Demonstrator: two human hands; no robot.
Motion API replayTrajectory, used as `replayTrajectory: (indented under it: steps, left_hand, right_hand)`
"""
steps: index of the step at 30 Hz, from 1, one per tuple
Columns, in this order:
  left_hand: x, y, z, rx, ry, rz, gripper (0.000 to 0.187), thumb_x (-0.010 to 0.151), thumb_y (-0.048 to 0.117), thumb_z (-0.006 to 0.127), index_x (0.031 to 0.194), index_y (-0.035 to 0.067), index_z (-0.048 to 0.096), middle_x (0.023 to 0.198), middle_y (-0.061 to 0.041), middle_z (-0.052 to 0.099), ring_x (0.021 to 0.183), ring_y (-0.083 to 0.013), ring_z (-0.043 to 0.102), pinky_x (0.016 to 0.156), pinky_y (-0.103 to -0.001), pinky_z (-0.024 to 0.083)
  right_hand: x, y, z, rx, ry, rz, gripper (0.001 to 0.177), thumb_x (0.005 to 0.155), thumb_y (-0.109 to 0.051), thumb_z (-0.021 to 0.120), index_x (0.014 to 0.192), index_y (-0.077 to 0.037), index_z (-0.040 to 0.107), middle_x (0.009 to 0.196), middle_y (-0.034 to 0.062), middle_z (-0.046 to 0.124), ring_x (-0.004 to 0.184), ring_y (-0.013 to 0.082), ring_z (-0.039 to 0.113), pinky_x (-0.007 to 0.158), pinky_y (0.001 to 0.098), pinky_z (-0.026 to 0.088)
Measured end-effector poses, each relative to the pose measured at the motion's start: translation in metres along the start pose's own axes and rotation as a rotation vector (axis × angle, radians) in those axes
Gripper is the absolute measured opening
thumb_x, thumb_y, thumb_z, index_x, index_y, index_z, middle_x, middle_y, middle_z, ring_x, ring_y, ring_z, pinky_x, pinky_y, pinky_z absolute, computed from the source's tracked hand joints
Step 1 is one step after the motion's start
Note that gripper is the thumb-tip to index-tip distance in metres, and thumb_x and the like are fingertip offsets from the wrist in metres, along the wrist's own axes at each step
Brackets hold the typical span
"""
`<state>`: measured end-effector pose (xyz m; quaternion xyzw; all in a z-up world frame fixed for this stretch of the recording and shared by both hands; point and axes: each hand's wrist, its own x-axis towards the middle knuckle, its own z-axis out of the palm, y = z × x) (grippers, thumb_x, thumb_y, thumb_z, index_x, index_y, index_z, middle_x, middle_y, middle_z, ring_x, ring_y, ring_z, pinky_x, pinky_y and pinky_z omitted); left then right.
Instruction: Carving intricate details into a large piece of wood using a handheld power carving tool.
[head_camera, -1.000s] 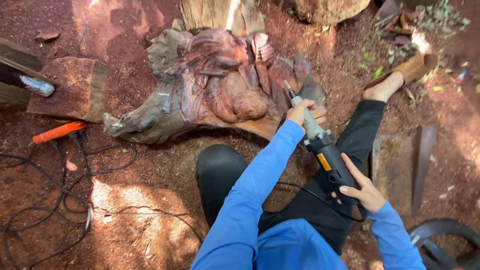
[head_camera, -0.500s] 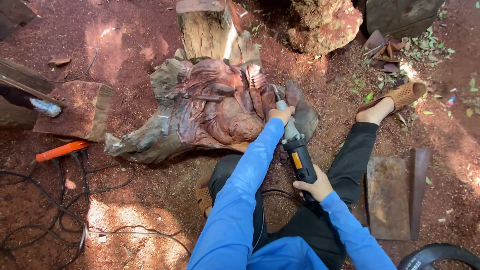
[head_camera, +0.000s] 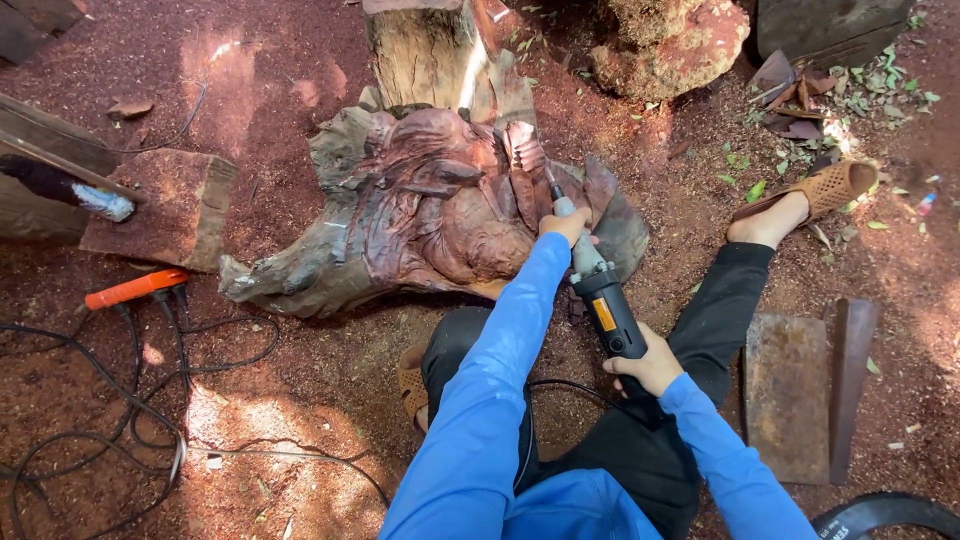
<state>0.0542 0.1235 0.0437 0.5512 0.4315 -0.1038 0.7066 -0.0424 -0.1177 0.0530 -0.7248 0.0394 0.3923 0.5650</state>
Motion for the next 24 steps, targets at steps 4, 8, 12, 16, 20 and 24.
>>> replayTrajectory:
  steps: [4,8,12,16,20,24]
  left_hand:
    - [0.009,-0.008,0.002,-0.031,0.013,0.003,0.089,0.079,0.034,0.073,0.150,-0.011,0.043,0.157,-0.028,0.041,0.144,-0.0422,0.044,0.115,-0.061,0.041]
    - [0.036,-0.025,0.005,-0.049,0.024,0.016,0.070,0.079,0.032,0.071,0.134,-0.010,0.059,0.128,-0.021,0.067,0.125,-0.0360,0.060,0.104,-0.059,0.051]
    - [0.017,-0.018,0.009,-0.067,0.032,0.008,0.080,0.079,0.032,0.071,0.142,-0.013,0.051,0.142,-0.026,0.058,0.131,-0.0407,0.056,0.105,-0.061,0.049]
    - [0.013,-0.014,0.002,-0.098,0.015,0.029,0.076,0.081,0.027,0.069,0.141,-0.016,0.052,0.136,-0.026,0.062,0.129,-0.0410,0.058,0.106,-0.059,0.049]
    - [0.058,-0.037,0.006,-0.170,0.039,0.032,0.064,0.078,0.025,0.074,0.125,-0.016,0.064,0.115,-0.022,0.072,0.108,-0.0353,0.069,0.086,-0.052,0.060]
    - [0.071,-0.054,0.006,-0.365,-0.003,0.016,0.065,0.078,0.014,0.076,0.128,-0.021,0.053,0.114,-0.028,0.071,0.101,-0.0391,0.072,0.077,-0.054,0.067]
  right_hand:
    - [0.001,0.001,-0.006,-0.029,-0.012,0.005,0.056,0.063,0.018,0.082,0.115,0.006,0.062,0.071,0.0315,0.065,0.047,0.0424,0.069,0.032,0.0494,0.057]
    - [0.004,0.004,-0.008,-0.056,-0.017,0.005,0.054,0.062,0.017,0.083,0.112,0.007,0.063,0.072,0.0318,0.065,0.048,0.0422,0.070,0.033,0.0497,0.057]
    - [0.003,0.002,-0.006,-0.085,-0.006,0.025,0.054,0.063,0.016,0.082,0.113,0.005,0.063,0.074,0.0317,0.064,0.049,0.0422,0.070,0.034,0.0488,0.057]
    - [0.009,0.007,-0.012,-0.128,-0.018,0.024,0.057,0.063,0.015,0.083,0.116,0.005,0.064,0.074,0.0303,0.064,0.050,0.0417,0.071,0.034,0.0479,0.059]
    - [0.019,0.015,-0.019,-0.164,-0.022,0.023,0.058,0.065,0.014,0.083,0.118,0.005,0.064,0.075,0.0301,0.065,0.051,0.0417,0.071,0.035,0.0478,0.059]
    - [0.011,0.005,-0.015,-0.178,-0.011,0.044,0.066,0.063,0.013,0.083,0.125,0.004,0.062,0.077,0.0309,0.064,0.051,0.0411,0.070,0.036,0.0470,0.060]
